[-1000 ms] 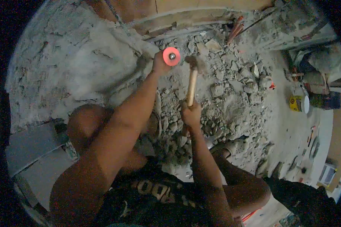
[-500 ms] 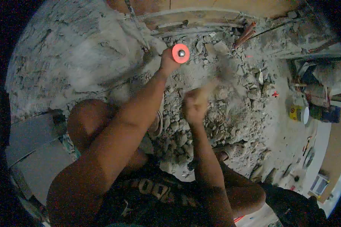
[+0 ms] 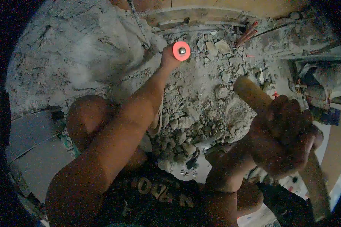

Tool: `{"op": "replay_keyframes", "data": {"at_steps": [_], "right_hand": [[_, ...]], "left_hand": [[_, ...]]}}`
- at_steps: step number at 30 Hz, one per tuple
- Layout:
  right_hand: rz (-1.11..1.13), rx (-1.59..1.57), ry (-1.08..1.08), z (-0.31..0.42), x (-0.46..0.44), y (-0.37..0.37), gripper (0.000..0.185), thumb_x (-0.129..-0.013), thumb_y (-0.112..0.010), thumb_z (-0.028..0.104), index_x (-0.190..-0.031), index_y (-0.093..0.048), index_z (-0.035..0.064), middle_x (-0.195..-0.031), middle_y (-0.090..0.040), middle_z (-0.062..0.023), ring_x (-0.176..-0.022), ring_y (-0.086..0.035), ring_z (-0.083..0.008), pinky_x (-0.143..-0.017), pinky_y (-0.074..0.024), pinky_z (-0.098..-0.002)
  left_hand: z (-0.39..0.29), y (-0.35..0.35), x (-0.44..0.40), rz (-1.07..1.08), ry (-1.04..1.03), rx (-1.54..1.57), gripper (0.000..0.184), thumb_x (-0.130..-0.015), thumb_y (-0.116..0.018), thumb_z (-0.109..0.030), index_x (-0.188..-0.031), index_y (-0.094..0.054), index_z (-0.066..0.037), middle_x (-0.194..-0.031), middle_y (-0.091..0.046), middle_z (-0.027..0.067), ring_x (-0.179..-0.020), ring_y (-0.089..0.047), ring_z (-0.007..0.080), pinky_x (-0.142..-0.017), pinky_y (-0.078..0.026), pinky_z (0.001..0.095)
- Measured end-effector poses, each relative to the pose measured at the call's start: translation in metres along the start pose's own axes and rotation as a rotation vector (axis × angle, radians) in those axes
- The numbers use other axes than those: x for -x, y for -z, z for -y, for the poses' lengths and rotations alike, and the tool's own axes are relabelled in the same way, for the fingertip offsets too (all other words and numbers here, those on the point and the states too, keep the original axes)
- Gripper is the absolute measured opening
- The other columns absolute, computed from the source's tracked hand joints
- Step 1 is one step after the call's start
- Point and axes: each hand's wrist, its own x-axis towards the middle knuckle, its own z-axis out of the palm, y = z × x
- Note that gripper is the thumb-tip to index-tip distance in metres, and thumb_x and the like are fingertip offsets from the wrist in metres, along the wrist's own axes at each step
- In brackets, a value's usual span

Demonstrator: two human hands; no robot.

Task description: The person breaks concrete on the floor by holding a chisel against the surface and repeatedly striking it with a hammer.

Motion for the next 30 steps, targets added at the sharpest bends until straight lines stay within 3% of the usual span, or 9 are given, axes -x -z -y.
{"op": "replay_keyframes", "data": {"at_steps": [1, 4, 9, 16, 18, 22, 26, 28, 30], "right_hand": [[0.461, 0.036, 0.079, 0.003, -0.007, 0.003, 0.022, -0.079, -0.056, 0.027, -0.087, -0.061, 0.0067, -0.085, -0.059, -0.0084, -0.076, -0.057, -0.0245, -0.07, -0.0498, -0.0376], [-0.201, 1.639, -0.696, -0.122, 0.106, 0.061, 0.02, -0.079, -0.062, 0.021, -0.086, -0.059, 0.0029, -0.08, -0.059, -0.0084, -0.076, -0.058, -0.0252, -0.07, -0.0479, -0.0365], [-0.244, 0.799, -1.071, -0.185, 0.195, 0.1, 0.017, -0.081, -0.064, 0.018, -0.08, -0.057, 0.003, -0.062, -0.054, -0.0011, -0.05, -0.051, -0.0092, -0.043, -0.0394, -0.0271], [-0.1, 1.0, 0.009, -0.051, 0.051, 0.047, 0.022, -0.083, -0.052, 0.026, -0.084, -0.06, 0.0063, -0.068, -0.056, -0.0018, -0.063, -0.054, -0.016, -0.059, -0.0448, -0.0298], [-0.268, -0.011, 0.024, -0.011, 0.015, 0.033, 0.013, -0.082, -0.053, 0.023, -0.081, -0.059, 0.0109, -0.072, -0.055, -0.0015, -0.068, -0.054, -0.0157, -0.062, -0.0462, -0.0305], [0.056, 0.209, 0.162, -0.019, 0.025, 0.002, 0.015, -0.083, -0.057, 0.025, -0.076, -0.056, 0.0119, -0.071, -0.053, -0.0011, -0.068, -0.052, -0.0134, -0.061, -0.0459, -0.0278], [0.149, 1.105, -0.931, -0.2, 0.183, 0.086, 0.017, -0.081, -0.063, 0.02, -0.082, -0.059, 0.0034, -0.064, -0.057, -0.005, -0.055, -0.054, -0.0157, -0.05, -0.0441, -0.0307], [-0.007, 1.066, -0.782, -0.221, 0.216, 0.117, 0.021, -0.08, -0.066, 0.018, -0.082, -0.057, -0.0006, -0.062, -0.056, -0.0081, -0.056, -0.054, -0.0171, -0.051, -0.0436, -0.0324], [-0.133, 0.957, -0.968, -0.184, 0.205, 0.12, 0.02, -0.08, -0.065, 0.018, -0.083, -0.058, -0.0004, -0.066, -0.057, -0.0074, -0.057, -0.053, -0.0173, -0.053, -0.044, -0.0311]], "left_hand": [[-0.001, 0.001, -0.001, 0.0, 0.001, 0.0, 0.022, -0.068, -0.072, -0.012, -0.086, -0.065, -0.004, -0.084, -0.064, 0.0162, -0.08, -0.062, 0.0344, -0.067, -0.051, 0.0381], [-0.007, 0.008, 0.0, 0.043, 0.038, -0.073, 0.021, -0.068, -0.072, -0.011, -0.087, -0.065, -0.005, -0.085, -0.064, 0.0158, -0.08, -0.063, 0.0326, -0.068, -0.051, 0.0378], [-0.009, 0.01, 0.003, 0.075, 0.013, -0.036, 0.031, -0.064, -0.078, -0.012, -0.09, -0.064, -0.005, -0.088, -0.066, 0.0142, -0.082, -0.065, 0.0283, -0.071, -0.051, 0.0359], [0.015, -0.005, 0.006, 0.0, 0.0, 0.069, 0.03, -0.065, -0.076, -0.01, -0.092, -0.063, -0.005, -0.087, -0.066, 0.0132, -0.082, -0.065, 0.0275, -0.071, -0.051, 0.0348], [0.009, -0.002, 0.004, 0.026, 0.013, 0.037, 0.03, -0.065, -0.076, -0.01, -0.091, -0.063, -0.005, -0.087, -0.066, 0.0131, -0.081, -0.065, 0.0274, -0.07, -0.051, 0.0347], [0.009, 0.0, 0.003, 0.007, -0.041, 0.03, 0.028, -0.066, -0.076, -0.01, -0.09, -0.063, -0.005, -0.085, -0.066, 0.0129, -0.079, -0.065, 0.0278, -0.07, -0.051, 0.0345], [0.029, -0.016, 0.008, 0.022, -0.068, 0.092, 0.03, -0.066, -0.077, -0.012, -0.092, -0.063, -0.005, -0.088, -0.065, 0.0134, -0.082, -0.064, 0.0269, -0.07, -0.051, 0.0344], [0.071, -0.038, 0.01, -0.028, 0.273, 0.58, 0.034, -0.066, -0.077, -0.014, -0.095, -0.062, -0.005, -0.094, -0.065, 0.0133, -0.087, -0.063, 0.0264, -0.072, -0.051, 0.0351], [0.015, 0.004, 0.019, 0.118, 0.142, 0.069, 0.036, -0.067, -0.078, -0.017, -0.098, -0.061, -0.006, -0.098, -0.064, 0.0129, -0.091, -0.062, 0.0261, -0.076, -0.05, 0.0361]]}}
